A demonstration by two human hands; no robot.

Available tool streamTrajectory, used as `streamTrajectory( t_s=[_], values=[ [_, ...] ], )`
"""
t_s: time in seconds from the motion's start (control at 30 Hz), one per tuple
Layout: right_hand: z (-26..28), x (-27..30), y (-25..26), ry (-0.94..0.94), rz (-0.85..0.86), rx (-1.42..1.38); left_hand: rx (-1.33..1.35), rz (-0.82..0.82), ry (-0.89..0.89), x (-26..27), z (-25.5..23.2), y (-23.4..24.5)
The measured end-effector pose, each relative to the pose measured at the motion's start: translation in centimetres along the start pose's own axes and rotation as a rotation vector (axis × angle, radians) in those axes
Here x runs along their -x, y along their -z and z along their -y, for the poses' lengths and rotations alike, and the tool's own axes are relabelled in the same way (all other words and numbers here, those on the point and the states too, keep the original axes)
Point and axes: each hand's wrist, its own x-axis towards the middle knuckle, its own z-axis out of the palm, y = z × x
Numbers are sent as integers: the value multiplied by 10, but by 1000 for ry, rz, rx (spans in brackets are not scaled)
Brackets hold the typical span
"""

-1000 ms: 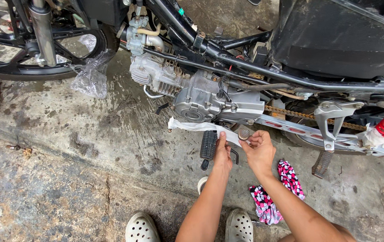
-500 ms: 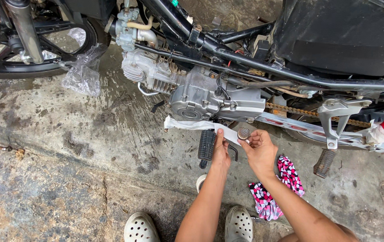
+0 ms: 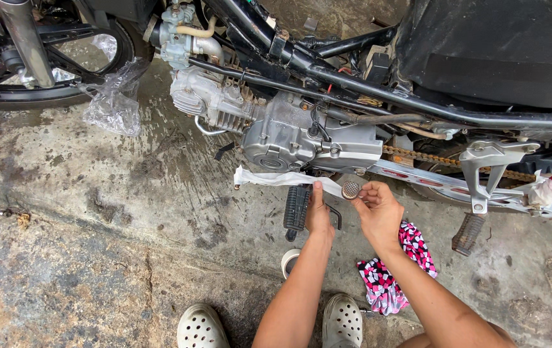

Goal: The person sits on the ground and wipes the rear shock absorber and engine casing of a motorcycle using a white cloth. They then use a roll of white tape to cover the footpeg and surrounding areas on the motorcycle's frame.

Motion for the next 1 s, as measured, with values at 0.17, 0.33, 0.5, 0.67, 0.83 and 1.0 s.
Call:
streamTrajectory(
  t_s=[0.17,0.33,0.5,0.67,0.83,1.0],
  values=[
    [10,1,2,15,25,25,-259,-189,-102,11,11,12],
    [10,3,4,38,33,68,-587,173,-1272,10,12,35],
    [9,1,6,54,41,81,-923,255,-1673,3,-5,40],
    [14,0,6,66,47,74,-1088,278,-1738,-5,-10,43],
    [12,2,7,60,65,102,-1147,305,-1688,-7,-13,43],
    [13,5,6,25,74,114,-1192,331,-1693,-6,-14,45]
  ],
)
